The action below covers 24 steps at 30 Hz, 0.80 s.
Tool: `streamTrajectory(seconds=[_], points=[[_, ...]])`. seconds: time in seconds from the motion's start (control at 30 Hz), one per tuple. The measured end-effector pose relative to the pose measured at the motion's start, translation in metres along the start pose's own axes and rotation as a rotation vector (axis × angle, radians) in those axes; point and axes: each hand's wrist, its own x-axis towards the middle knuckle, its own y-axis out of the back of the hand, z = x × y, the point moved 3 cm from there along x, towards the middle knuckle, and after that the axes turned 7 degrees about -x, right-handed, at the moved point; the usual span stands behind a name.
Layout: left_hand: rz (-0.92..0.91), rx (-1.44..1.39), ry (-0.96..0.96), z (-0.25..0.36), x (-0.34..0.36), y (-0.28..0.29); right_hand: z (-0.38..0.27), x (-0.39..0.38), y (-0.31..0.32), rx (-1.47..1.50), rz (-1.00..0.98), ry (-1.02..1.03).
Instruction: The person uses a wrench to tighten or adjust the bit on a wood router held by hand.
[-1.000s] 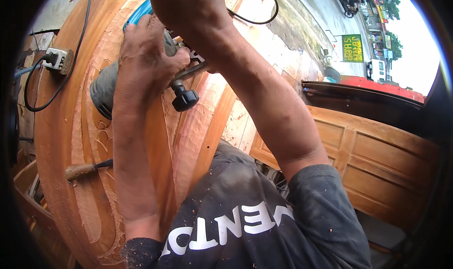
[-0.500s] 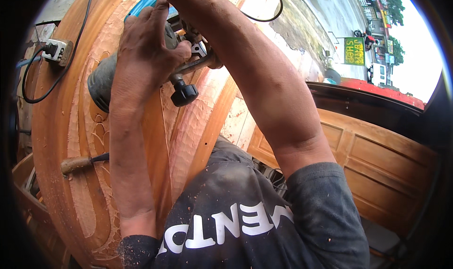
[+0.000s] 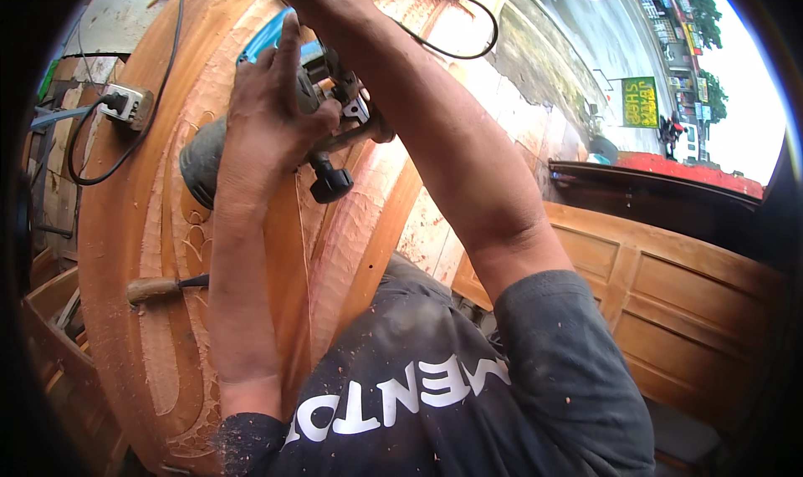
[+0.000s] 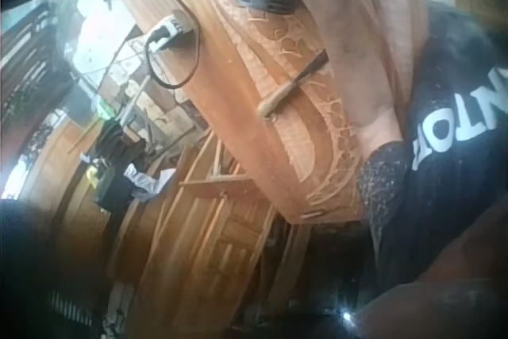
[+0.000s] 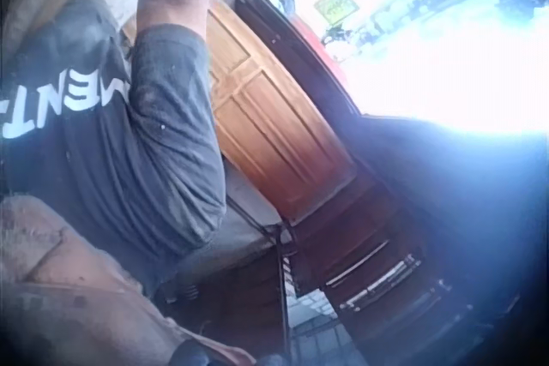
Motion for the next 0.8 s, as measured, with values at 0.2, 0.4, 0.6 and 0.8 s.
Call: streamTrajectory(seconds=[0.2,0.4,0.6,0.8], points=[[-0.012,-0.035,0.020,0.001,-0.003,0.006,-0.015,-0.011,-0.004,0.687,-0.256,-0.450],[-0.036,-0.075,-0.003,-0.010,-0.002,0.001,-0.041,-0.025,-0.007,0.352,-0.242,-0.170],[0.026,0.037,-0.049,-0.010,-0.002,-0.006,-0.052,-0.051,0.025,0.379,0.142,-0.065],[0.012,-0.005,-0.102,-0.016,-0.004,-0.006,-0.086,-0.055,0.032,0.389,0.077,-0.077]])
